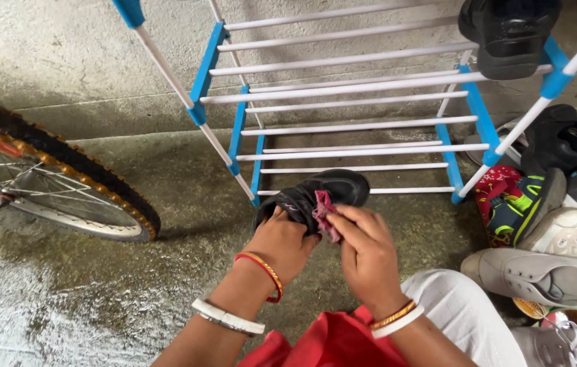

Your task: The person wipes a black shoe with a red cloth, then places a sock inside it and sets it on a shoe rack. The person then picks up another black shoe and continues wiping it with the cloth.

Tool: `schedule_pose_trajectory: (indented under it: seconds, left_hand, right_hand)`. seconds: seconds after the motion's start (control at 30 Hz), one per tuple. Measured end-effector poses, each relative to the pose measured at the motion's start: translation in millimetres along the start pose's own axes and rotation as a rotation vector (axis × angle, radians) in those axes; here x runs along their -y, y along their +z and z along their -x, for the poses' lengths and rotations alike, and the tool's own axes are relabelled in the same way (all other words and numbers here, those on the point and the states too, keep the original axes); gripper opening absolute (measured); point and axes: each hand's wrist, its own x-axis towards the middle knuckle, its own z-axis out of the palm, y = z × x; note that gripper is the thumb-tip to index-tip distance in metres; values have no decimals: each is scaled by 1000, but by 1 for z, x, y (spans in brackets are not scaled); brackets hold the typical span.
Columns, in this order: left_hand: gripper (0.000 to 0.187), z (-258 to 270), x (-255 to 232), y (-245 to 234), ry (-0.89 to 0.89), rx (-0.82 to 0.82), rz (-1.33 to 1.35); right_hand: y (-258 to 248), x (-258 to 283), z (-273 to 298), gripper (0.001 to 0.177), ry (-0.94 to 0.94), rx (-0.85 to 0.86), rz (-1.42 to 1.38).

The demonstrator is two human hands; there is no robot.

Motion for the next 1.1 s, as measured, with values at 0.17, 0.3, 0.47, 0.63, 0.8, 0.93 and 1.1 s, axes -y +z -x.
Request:
schedule_pose_trajectory:
  seconds: [0.17, 0.3, 0.47, 0.63, 0.8, 0.93, 1.1]
  left_hand:
    - [40, 6, -15, -4, 104, 29, -169]
    - [41, 9, -22, -6, 67, 165, -207]
    - [42, 8, -22, -6, 66, 109, -201]
    - [40, 12, -10, -5, 6, 61, -162]
    - [44, 6, 10, -2, -132, -13, -64]
    - [45, 2, 24, -5, -120, -106, -41]
    - [43, 7, 3, 2, -74, 43, -84]
  right_hand:
    - [0, -10, -23, 36, -3, 65, 34]
    - [-3, -25, -43, 39, 34, 118, 70]
    - [-6, -28, -38, 40, -109, 122, 248]
    - [-2, -26, -15, 34, -91, 165, 212]
    - [-6, -33, 8, 33, -61, 231, 148]
    - [-12, -36, 6, 38, -39, 165, 144]
    - [-14, -31, -31, 42, -94, 77, 148]
